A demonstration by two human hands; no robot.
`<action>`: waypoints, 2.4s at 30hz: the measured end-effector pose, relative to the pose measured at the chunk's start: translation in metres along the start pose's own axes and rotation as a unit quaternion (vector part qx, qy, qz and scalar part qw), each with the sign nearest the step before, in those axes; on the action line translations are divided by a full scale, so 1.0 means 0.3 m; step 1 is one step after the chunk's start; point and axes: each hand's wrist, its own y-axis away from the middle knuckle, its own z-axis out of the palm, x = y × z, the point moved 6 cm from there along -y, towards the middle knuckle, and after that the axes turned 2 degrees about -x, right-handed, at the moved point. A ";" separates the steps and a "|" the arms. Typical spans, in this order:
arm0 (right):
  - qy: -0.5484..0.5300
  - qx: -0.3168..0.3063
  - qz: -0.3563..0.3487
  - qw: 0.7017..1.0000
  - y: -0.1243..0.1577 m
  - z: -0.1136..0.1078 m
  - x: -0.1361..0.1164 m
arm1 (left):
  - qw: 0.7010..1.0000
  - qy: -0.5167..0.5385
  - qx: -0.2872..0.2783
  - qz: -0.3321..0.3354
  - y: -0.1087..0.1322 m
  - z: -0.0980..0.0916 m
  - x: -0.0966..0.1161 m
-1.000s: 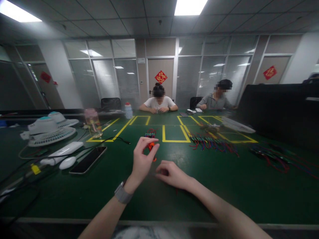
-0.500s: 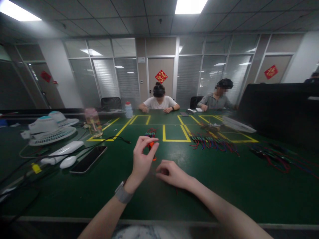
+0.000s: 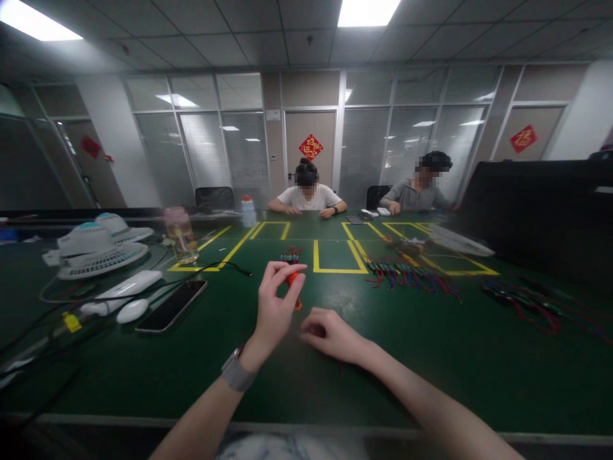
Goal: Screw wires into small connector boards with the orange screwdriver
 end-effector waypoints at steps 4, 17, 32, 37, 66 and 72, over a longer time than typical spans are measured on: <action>-0.005 0.000 -0.001 1.000 0.001 0.000 0.001 | 0.998 0.052 -0.030 -0.013 0.001 0.015 -0.008; -0.005 -0.003 0.006 1.000 0.000 0.000 0.000 | 0.999 0.048 -0.024 -0.007 0.000 0.014 -0.006; 0.002 -0.005 0.003 1.000 -0.002 -0.002 -0.002 | 0.998 0.058 -0.030 -0.018 -0.001 0.018 -0.013; -0.007 -0.006 0.003 1.000 -0.001 0.004 0.007 | 1.000 0.024 -0.010 -0.005 -0.002 0.013 -0.013; -0.006 -0.001 0.010 1.000 -0.002 0.001 0.003 | 1.000 0.011 -0.002 -0.009 0.002 0.008 -0.013; -0.012 -0.004 0.013 1.000 -0.001 0.000 0.004 | 0.998 0.051 -0.020 -0.029 0.001 0.014 -0.018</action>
